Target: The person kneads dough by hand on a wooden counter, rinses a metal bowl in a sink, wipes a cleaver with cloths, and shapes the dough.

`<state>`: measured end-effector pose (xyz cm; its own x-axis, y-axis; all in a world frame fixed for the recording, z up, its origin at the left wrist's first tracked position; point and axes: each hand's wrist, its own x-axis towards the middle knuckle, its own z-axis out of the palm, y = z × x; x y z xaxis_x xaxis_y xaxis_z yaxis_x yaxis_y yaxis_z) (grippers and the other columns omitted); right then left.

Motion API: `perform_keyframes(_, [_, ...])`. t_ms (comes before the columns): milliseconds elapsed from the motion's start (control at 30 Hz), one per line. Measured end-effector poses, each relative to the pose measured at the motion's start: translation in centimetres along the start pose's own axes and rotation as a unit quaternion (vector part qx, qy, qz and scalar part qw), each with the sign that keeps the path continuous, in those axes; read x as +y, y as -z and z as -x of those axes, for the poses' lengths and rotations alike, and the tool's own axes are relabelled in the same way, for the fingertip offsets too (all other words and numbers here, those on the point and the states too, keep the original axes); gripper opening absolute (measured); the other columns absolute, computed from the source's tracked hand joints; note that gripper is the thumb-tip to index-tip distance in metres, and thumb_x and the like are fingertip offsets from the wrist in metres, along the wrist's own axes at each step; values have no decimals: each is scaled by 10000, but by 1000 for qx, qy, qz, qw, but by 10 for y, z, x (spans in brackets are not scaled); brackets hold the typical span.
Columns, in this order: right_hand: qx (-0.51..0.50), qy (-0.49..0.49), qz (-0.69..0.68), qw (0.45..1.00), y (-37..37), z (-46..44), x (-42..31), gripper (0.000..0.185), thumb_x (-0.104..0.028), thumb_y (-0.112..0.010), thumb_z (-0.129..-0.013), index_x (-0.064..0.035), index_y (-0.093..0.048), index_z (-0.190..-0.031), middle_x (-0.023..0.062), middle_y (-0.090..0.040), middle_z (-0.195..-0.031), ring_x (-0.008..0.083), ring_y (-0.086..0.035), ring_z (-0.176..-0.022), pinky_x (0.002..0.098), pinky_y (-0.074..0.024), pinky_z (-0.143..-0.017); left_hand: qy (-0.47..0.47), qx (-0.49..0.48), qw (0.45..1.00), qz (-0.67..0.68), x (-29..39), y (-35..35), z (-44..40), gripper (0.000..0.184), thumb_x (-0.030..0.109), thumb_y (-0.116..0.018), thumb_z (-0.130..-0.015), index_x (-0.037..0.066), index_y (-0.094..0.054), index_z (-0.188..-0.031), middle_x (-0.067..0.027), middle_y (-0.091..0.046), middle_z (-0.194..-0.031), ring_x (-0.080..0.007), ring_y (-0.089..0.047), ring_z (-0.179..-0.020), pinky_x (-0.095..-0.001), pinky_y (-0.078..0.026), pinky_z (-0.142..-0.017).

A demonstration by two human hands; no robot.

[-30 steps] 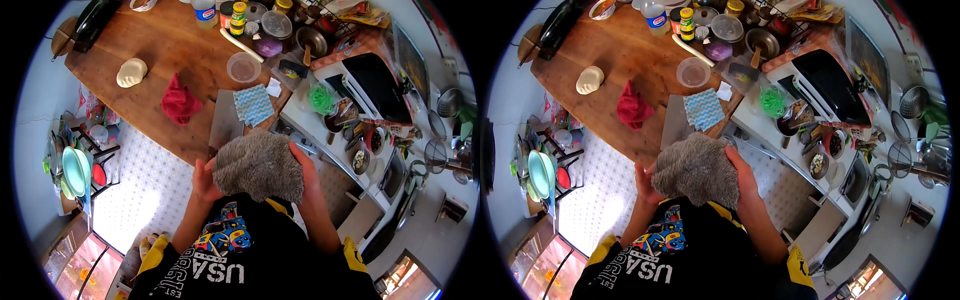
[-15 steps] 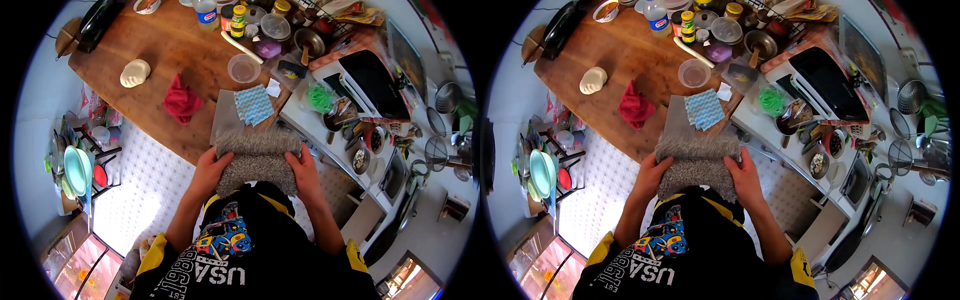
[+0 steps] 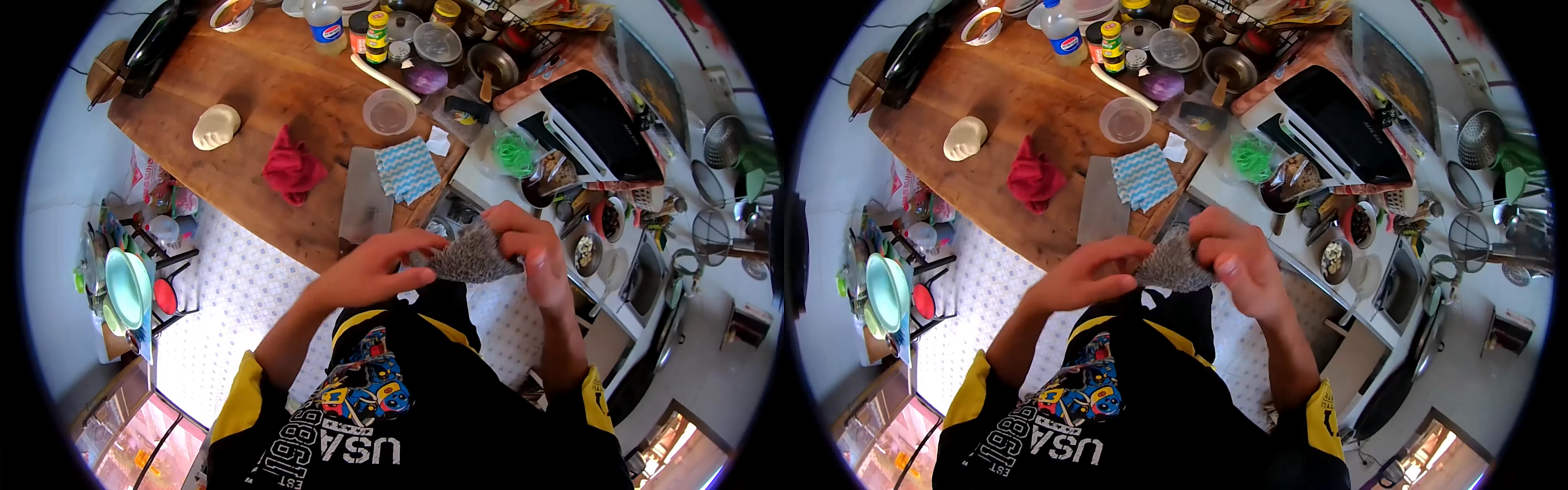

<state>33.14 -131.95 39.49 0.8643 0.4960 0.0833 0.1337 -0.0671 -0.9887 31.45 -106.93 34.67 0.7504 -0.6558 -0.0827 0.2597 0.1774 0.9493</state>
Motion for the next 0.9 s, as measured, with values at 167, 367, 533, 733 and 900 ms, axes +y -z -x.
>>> perform_keyframes(167, [-114, 175, 530, 822, -8, -14, -61, 304, -351, -667, -756, -76, -591, -651, 7, -556, -780, 211, -560, -833, 477, -414, -943, -232, 44, 905, -353, 13, 2, -12, 229, 125, -605, -830, 58, -633, -1047, -108, -582, -1165, -292, -510, -1073, -386, -398, -921])
perform_keyframes(367, [-162, 164, 494, 838, -6, -15, -78, 229, -263, -717, -723, -61, -609, -715, 18, -547, -781, 201, -582, -839, 469, -420, -974, -256, 112, 878, -389, 22, -18, -34, 357, 62, -681, -736, 73, -620, -1087, -93, -613, -1082, -298, -538, -958, -379, -431, -869])
perform_keyframes(533, [52, -68, 104, 991, -11, -15, -32, 334, -330, -603, -862, -78, -531, -1068, 74, -540, -1078, 229, -541, -1033, 448, -399, -993, 31, 62, 987, -144, 0, -25, -23, 290, 127, -627, -849, 30, -595, -1120, -81, -643, -926, -192, -596, -820, -306, -470, -758])
perform_keyframes(733, [140, -316, -393, 852, -44, 12, 57, 624, -509, -340, -977, -96, -269, -1440, 124, -428, -1378, 284, -453, -1243, 433, -353, -1056, 218, 164, 922, 275, -38, -15, -8, 223, 122, -516, -943, -8, -586, -1110, -71, -638, -1025, -135, -613, -919, -285, -493, -800])
perform_keyframes(900, [185, -310, -455, 814, -68, 11, 85, 594, -211, -583, -917, -146, -301, -1435, 135, -464, -1313, 247, -473, -1213, 426, -415, -995, 166, 276, 932, 165, -40, 3, -2, 249, 142, -646, -875, -17, -572, -1052, -26, -588, -931, -85, -557, -834, -259, -470, -743])
